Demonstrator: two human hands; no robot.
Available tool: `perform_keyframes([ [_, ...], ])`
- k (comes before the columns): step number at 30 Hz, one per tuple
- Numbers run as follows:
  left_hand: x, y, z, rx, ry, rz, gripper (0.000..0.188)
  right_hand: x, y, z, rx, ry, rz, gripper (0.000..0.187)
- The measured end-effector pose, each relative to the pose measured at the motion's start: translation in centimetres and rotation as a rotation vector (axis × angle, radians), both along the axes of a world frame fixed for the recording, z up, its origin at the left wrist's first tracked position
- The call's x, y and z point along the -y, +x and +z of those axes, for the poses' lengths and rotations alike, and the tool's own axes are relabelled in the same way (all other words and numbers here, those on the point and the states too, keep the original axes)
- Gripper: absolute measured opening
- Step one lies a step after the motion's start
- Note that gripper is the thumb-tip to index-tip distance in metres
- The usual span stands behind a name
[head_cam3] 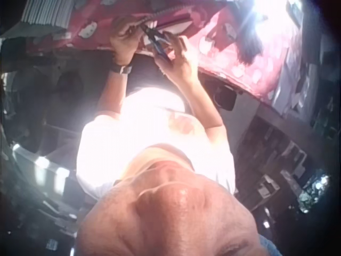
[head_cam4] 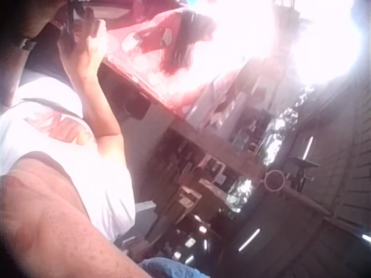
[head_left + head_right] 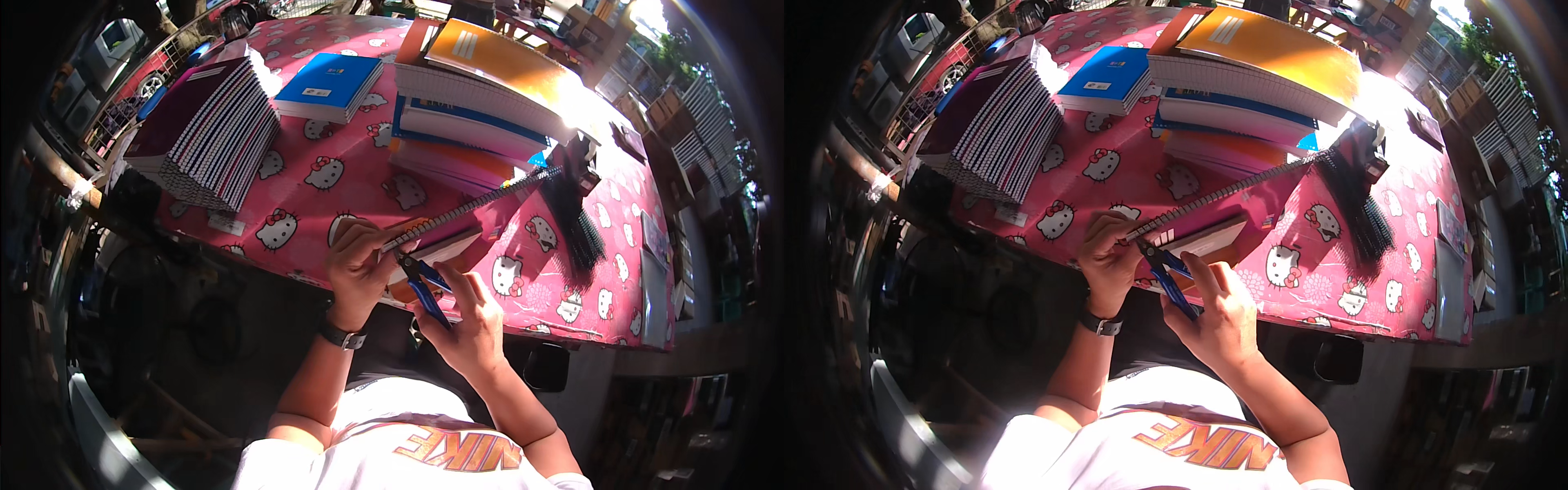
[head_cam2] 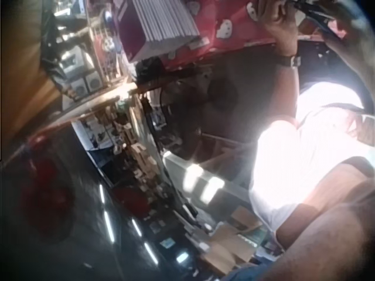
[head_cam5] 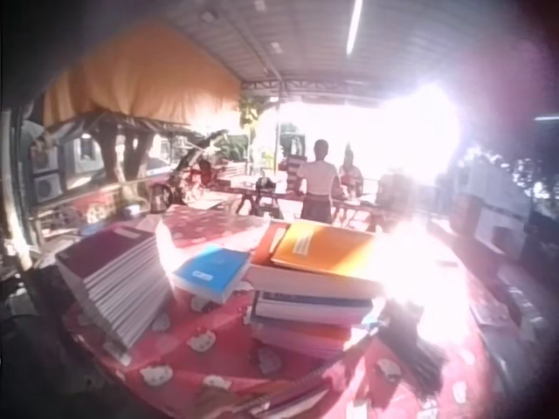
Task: The person takes colorful notebooks out of a cardboard box and places them onto a table with a pink cloth, where they then use a blue plastic tool to separate or adjust individual notebooks within a stack.
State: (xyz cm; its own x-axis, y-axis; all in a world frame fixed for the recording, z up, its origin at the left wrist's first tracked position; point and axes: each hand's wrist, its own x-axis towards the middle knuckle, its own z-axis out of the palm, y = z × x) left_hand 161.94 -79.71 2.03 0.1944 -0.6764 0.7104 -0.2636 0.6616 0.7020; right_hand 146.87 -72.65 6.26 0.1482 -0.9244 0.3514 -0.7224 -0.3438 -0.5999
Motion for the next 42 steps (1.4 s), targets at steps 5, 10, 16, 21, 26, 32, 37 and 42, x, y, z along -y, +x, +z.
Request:
perform_keyframes([
  [5, 0.2, 0.4, -0.7, 0.081, -0.072, -0.06, 0.018, 2.2, -3.2, -1.7, 1.263, 1.178, 0.551, 0.048],
  [10, -0.4, 0.4, 0.3, -0.075, 0.148, -0.145, 0.02, 1.0, -1.9, -1.0, 0.876, 0.903, 0.393, 0.044],
  [16, -1.5, 1.4, 2.0, -0.282, 0.196, -0.15, 0.017, 0.0, -10.8, -6.9, 0.812, 0.174, -0.193, 0.044],
  [21, -2.0, 11.8, 7.8, -0.594, -0.12, 0.444, 0.014, -0.2, -17.4, -14.9, 0.102, -0.016, -0.51, 0.053],
  [26, -0.7, 11.5, 3.8, -0.177, -0.109, 0.615, 0.016, 0.3, -15.9, -15.5, -0.252, -0.077, -0.644, 0.059],
  [32, 0.6, 11.4, -8.2, 0.419, -0.063, 0.288, 0.045, 1.7, -16.6, -15.7, -0.217, -0.163, -0.624, 0.059],
  [37, -1.9, 10.3, -11.3, 0.714, 0.258, 0.331, 0.052, 1.3, -18.3, -16.2, -0.277, -0.09, -0.697, 0.058],
  [42, 0.6, 9.4, -11.8, 0.738, 0.362, 0.382, 0.056, 2.6, -18.5, -15.1, -0.285, -0.166, -0.719, 0.045],
])
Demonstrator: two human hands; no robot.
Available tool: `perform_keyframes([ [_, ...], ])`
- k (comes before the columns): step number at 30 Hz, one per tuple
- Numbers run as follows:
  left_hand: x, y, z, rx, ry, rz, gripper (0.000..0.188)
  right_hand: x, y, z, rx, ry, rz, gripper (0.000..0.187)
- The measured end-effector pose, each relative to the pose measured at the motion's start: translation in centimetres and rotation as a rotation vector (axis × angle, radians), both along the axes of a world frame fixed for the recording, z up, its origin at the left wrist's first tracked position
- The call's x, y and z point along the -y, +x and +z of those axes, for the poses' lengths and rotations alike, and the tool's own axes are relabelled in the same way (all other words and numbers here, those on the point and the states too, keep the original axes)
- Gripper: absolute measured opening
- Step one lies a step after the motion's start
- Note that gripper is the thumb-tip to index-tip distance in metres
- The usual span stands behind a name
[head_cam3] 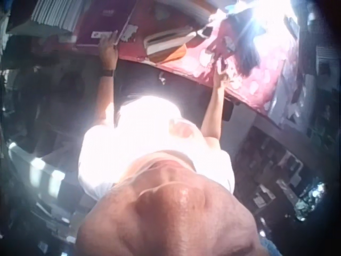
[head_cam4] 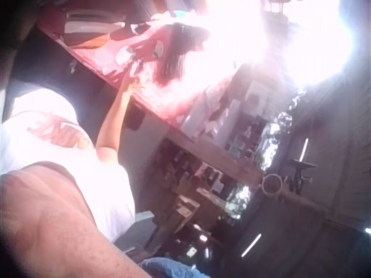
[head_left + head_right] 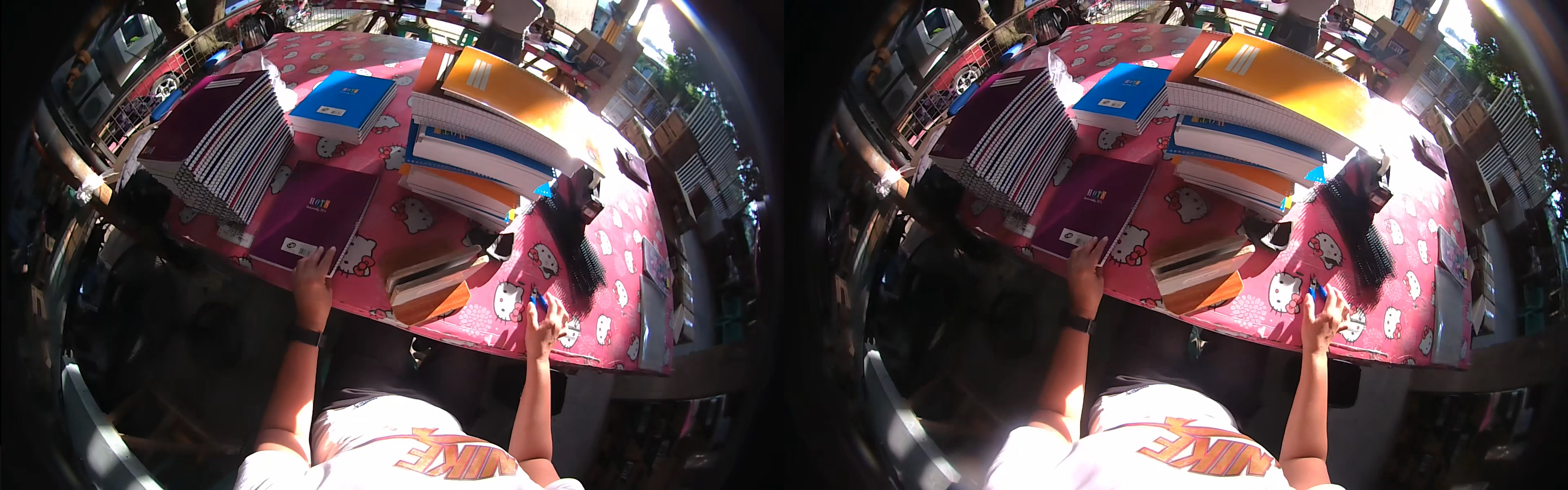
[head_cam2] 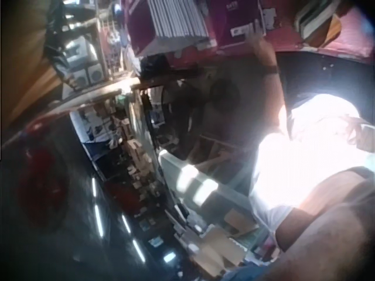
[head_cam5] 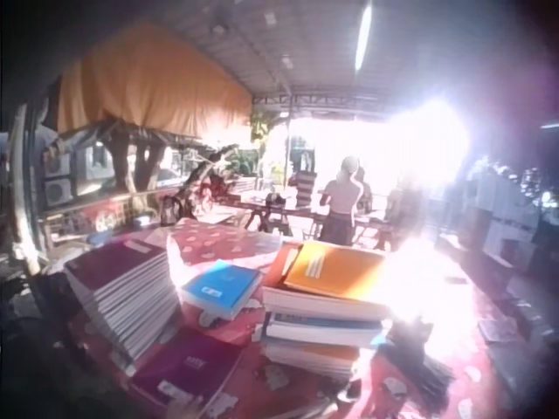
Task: The person takes colorful notebooks out of a cardboard box and places them onto a table with a pink cloth, where they then use a blue plastic tool to separate or adjust individual notebooks within a stack.
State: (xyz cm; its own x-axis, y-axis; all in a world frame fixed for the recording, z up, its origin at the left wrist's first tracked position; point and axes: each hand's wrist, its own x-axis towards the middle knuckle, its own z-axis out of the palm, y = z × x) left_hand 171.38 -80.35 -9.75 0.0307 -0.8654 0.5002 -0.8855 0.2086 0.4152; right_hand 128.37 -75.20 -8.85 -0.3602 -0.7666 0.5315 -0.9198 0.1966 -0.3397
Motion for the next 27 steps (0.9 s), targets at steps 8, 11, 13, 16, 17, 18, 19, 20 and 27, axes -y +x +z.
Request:
perform_keyframes([
  [8, -0.7, -0.8, 3.9, 0.107, 0.28, -0.012, 0.061, 11.0, 1.8, 19.9, 0.598, -0.473, 0.248, 0.034],
  [11, 0.1, -0.8, 1.7, 0.025, 0.213, 0.074, 0.056, 16.8, -0.3, 22.0, 1.237, -0.159, 0.304, 0.042],
  [13, -0.1, -1.0, 2.1, 0.006, 0.221, 0.101, 0.054, 18.9, -1.0, 21.9, 1.211, -0.016, 0.415, 0.034],
  [16, -0.3, -0.8, 3.5, -0.028, 0.264, 0.1, 0.053, 18.2, -1.5, 23.0, 0.935, -0.144, 0.559, 0.028],
  [17, -0.3, -0.5, 4.3, -0.047, 0.274, 0.068, 0.055, 16.1, 0.7, 23.9, 1.011, -0.296, 0.661, 0.018],
  [18, 0.0, -0.9, 5.9, -0.207, 0.123, -0.04, 0.06, 13.4, 2.8, 25.2, 0.944, -0.349, 0.702, 0.016],
  [19, 0.4, -2.0, 7.9, -0.371, -0.02, -0.151, 0.064, 11.3, 4.1, 25.6, 0.937, -0.401, 0.781, 0.016],
  [20, 0.4, -4.1, 10.6, -0.595, -0.051, -0.231, 0.068, 9.7, 4.6, 25.3, 0.928, -0.448, 0.841, 0.016],
  [27, 0.4, -5.4, 15.3, -1.561, -0.063, -0.945, 0.04, 7.1, 8.6, 17.3, 1.583, -0.163, 1.016, 0.014],
])
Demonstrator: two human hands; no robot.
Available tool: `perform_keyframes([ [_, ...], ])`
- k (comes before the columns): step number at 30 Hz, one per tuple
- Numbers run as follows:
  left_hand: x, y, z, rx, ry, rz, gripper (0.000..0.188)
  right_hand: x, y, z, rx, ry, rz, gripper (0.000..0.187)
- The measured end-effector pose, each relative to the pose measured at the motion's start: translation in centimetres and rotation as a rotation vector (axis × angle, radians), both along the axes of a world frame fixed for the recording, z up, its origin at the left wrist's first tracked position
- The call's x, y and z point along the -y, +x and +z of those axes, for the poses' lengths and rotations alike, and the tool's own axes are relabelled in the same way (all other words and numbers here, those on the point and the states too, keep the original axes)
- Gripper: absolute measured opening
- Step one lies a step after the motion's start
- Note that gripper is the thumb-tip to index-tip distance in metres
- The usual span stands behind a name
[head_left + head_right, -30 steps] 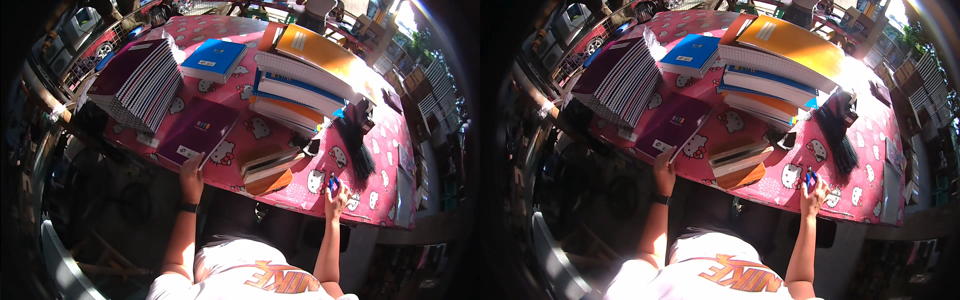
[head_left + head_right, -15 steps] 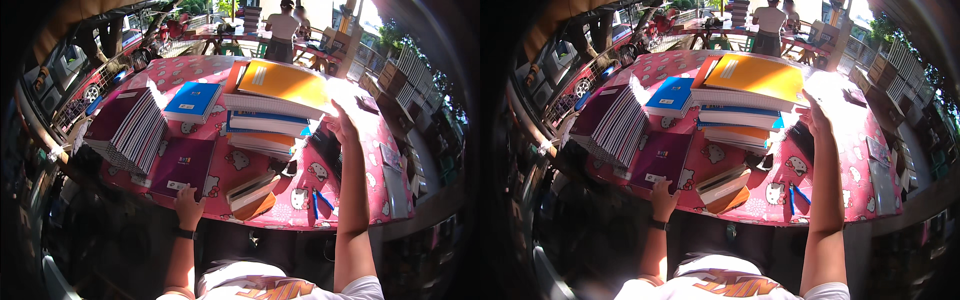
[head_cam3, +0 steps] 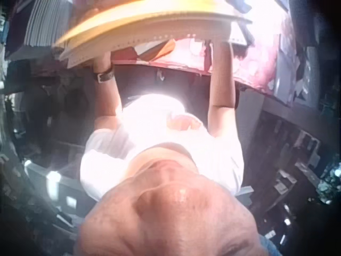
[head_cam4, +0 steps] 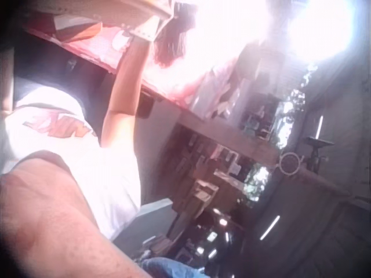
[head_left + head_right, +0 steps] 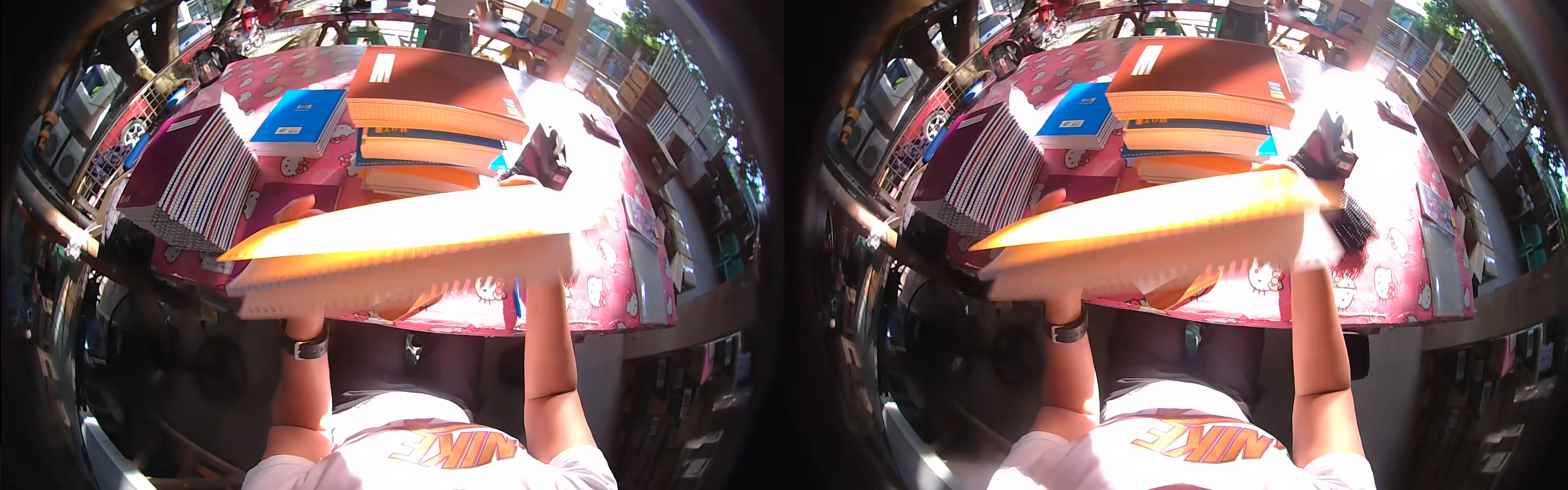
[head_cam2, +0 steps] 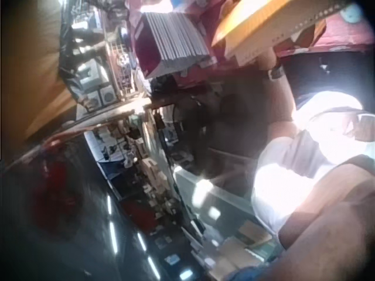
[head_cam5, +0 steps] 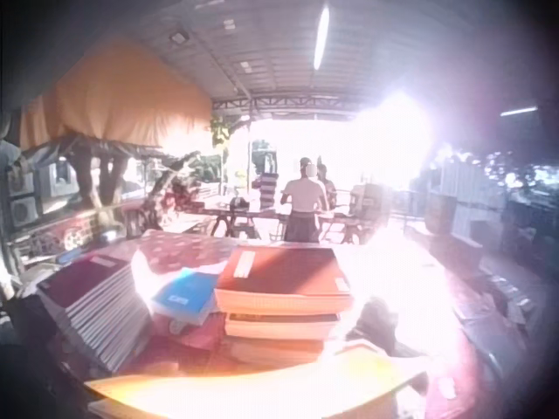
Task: The person takes colorful notebooks out of a cardboard box and places them onto a table with a pink cloth, where they then use a blue plastic tool to separate or adjust individual notebooks within a stack.
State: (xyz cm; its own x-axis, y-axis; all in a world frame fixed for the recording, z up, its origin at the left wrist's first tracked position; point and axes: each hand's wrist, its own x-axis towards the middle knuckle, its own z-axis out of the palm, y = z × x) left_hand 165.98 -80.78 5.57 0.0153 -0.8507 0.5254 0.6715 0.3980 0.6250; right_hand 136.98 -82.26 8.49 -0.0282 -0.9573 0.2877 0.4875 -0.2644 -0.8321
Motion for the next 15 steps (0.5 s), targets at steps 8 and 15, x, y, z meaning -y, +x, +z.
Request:
perform_keyframes([
  [8, -0.1, -1.2, -3.1, 0.178, 0.412, 0.286, 0.027, 2.4, -1.8, -8.6, -0.194, 0.09, 0.113, 0.04],
  [15, -1.4, -2.4, -1.3, 0.537, 0.135, 0.486, 0.023, 3.8, -3.7, -10.0, -0.373, 0.139, 0.194, 0.03],
])
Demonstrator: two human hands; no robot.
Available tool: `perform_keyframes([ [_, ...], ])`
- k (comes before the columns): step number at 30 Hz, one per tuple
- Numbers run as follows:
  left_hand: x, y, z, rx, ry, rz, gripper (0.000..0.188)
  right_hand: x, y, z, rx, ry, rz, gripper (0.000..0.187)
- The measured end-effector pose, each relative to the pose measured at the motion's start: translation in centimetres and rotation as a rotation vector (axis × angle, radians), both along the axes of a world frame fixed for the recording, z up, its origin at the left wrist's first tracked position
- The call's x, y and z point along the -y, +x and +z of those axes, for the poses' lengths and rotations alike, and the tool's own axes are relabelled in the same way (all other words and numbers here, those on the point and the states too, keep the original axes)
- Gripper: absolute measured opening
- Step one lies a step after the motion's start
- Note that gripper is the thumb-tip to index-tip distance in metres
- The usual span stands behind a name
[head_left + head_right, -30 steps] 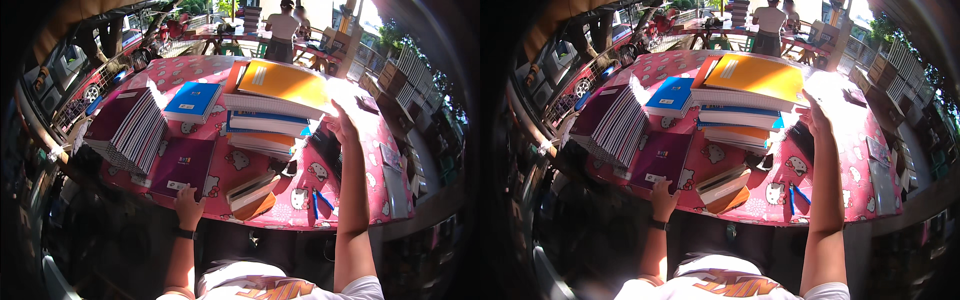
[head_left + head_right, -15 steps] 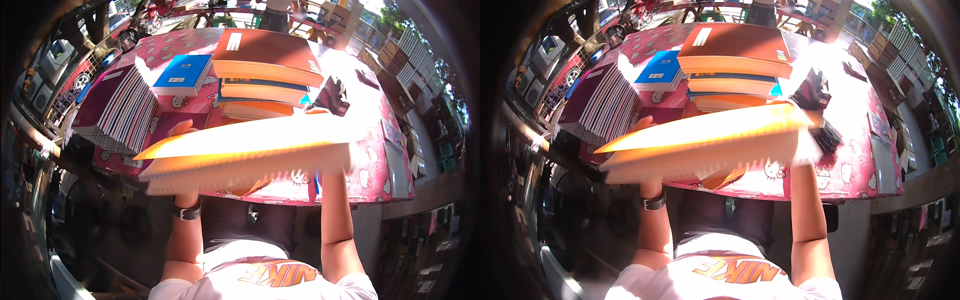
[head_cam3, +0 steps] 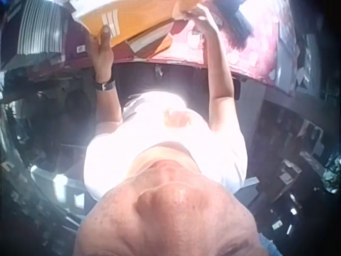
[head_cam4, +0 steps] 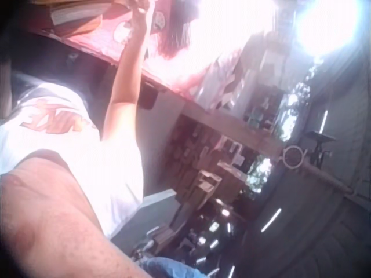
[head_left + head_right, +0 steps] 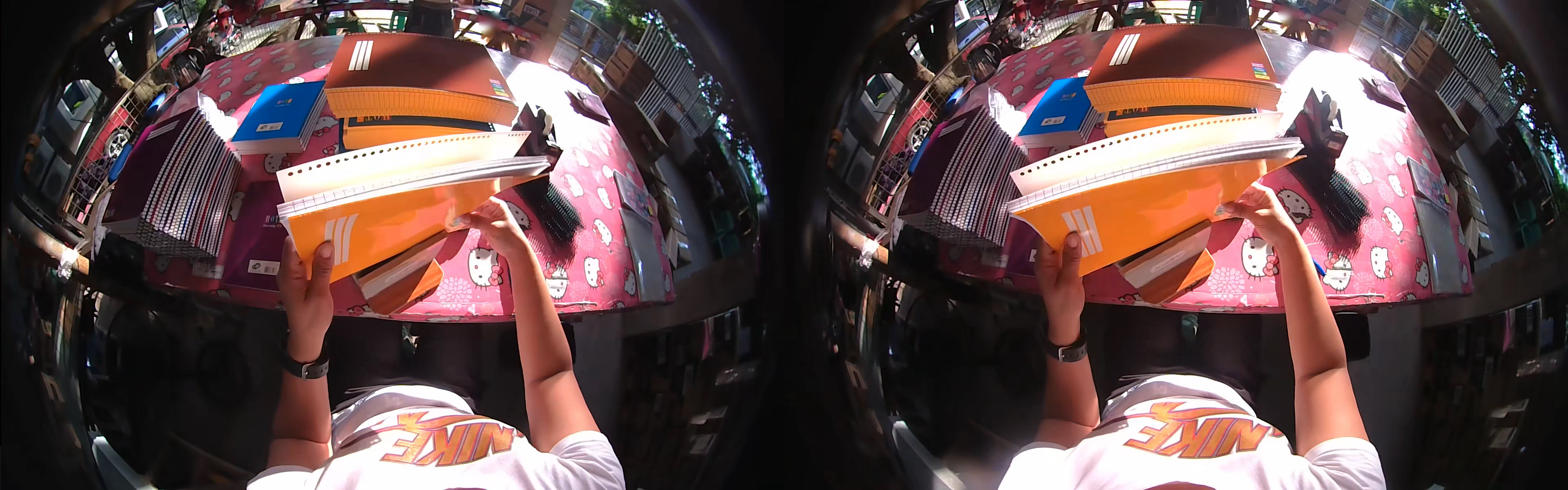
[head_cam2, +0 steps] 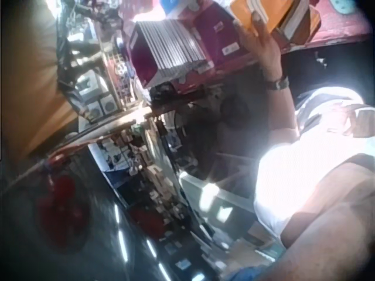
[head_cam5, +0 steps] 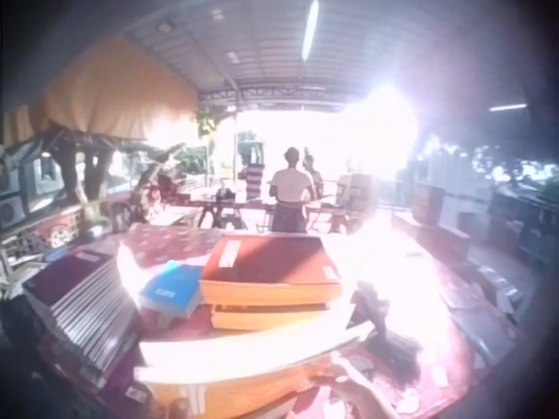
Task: The person takes colorful notebooks out of a cardboard box and places them onto a table with a pink cloth, where they then use a blue plastic tool to separate or adjust individual notebooks within a stack.
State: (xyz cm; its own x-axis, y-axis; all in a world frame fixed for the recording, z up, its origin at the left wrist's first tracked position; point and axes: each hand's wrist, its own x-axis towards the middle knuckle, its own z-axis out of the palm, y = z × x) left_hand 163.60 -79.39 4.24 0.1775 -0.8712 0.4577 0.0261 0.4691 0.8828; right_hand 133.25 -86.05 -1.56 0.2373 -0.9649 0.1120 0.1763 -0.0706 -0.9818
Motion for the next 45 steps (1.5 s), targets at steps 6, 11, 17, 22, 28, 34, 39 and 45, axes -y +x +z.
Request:
perform_keyframes([
  [6, 0.1, 0.1, -2.8, 0.117, -0.006, -0.057, 0.025, -2.2, -1.2, -0.6, -0.186, 0.026, -0.031, 0.027],
  [11, 3.0, 2.1, -9.9, -0.067, 0.171, -0.243, 0.028, -10.6, 2.1, -4.2, -0.215, 0.155, -0.314, 0.026],
  [17, 5.6, 1.7, -3.8, -0.169, 0.131, -0.37, 0.051, -7.9, -2.6, -0.1, -0.761, 0.047, 0.035, 0.029],
  [22, 7.1, -0.7, -0.5, -0.06, 0.129, -0.245, 0.048, 1.5, -14.6, -3.9, -1.346, -0.209, -0.775, 0.035],
  [28, 6.6, 0.3, -1.5, -0.319, 0.119, -0.252, 0.028, 4.3, -12.0, -4.4, -1.647, 0.041, -0.681, 0.036],
  [34, 6.8, 1.5, -1.1, -0.148, 0.226, -0.253, 0.042, 5.3, -11.6, -4.3, -1.719, -0.079, -0.602, 0.027],
  [39, 1.1, -4.6, 1.7, 0.54, -0.324, 0.312, 0.083, 3.7, -14.0, -5.0, -1.833, -0.16, -0.628, 0.018],
  [45, -3.2, -10.6, 0.8, 0.985, -0.451, -0.068, 0.067, 4.1, -12.4, -2.1, -1.63, -0.046, -0.539, 0.018],
])
